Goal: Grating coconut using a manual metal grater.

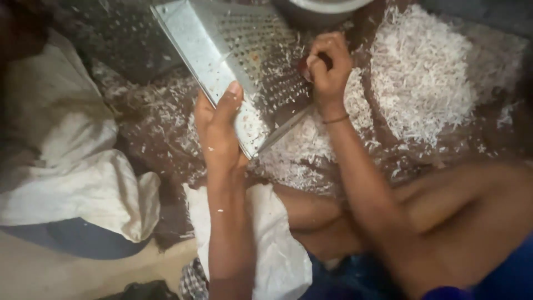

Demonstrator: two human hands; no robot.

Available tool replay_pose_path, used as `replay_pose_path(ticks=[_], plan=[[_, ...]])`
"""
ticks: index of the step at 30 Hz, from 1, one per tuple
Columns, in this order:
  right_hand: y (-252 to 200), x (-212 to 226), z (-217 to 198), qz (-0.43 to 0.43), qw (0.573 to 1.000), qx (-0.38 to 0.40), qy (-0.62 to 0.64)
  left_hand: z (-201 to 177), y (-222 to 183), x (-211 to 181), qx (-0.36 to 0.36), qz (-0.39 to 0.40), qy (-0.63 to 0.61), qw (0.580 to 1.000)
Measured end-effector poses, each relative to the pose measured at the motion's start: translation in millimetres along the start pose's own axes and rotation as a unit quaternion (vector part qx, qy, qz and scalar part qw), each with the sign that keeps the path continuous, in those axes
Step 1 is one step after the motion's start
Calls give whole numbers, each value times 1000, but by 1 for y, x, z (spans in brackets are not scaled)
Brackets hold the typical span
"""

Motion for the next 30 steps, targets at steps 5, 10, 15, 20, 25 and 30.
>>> replay_pose_path(ticks=[5,10,15,20,25,30], plan=[[6,30,9,58,992,-30,104,5,1,1,-23,15,28,999],[21,-11,0,108,992,-11,61,21,-1,-1,-2,3,-12,1000],[40,95,-9,-60,996,24,58,25,-9,15,10,-6,-10,1000],[-33,26,-46,264,951,-147,68,43,-15,20,-10,-29,67,997],[-62,30,-36,162,977,-140,-9,41,-32,21,-70,2,60,996],[-55,39,-27,137,981,-135,8,51,-43,19,-37,64,35,997]])
Point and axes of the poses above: each hand's wrist, its own y-axis towards the middle knuckle, its own z-axis out of the palm, x = y × z, the point moved 7 cm from there along y, towards the middle knuckle, and after that the axes turned 15 degrees about -z, right-handed, at the moved point
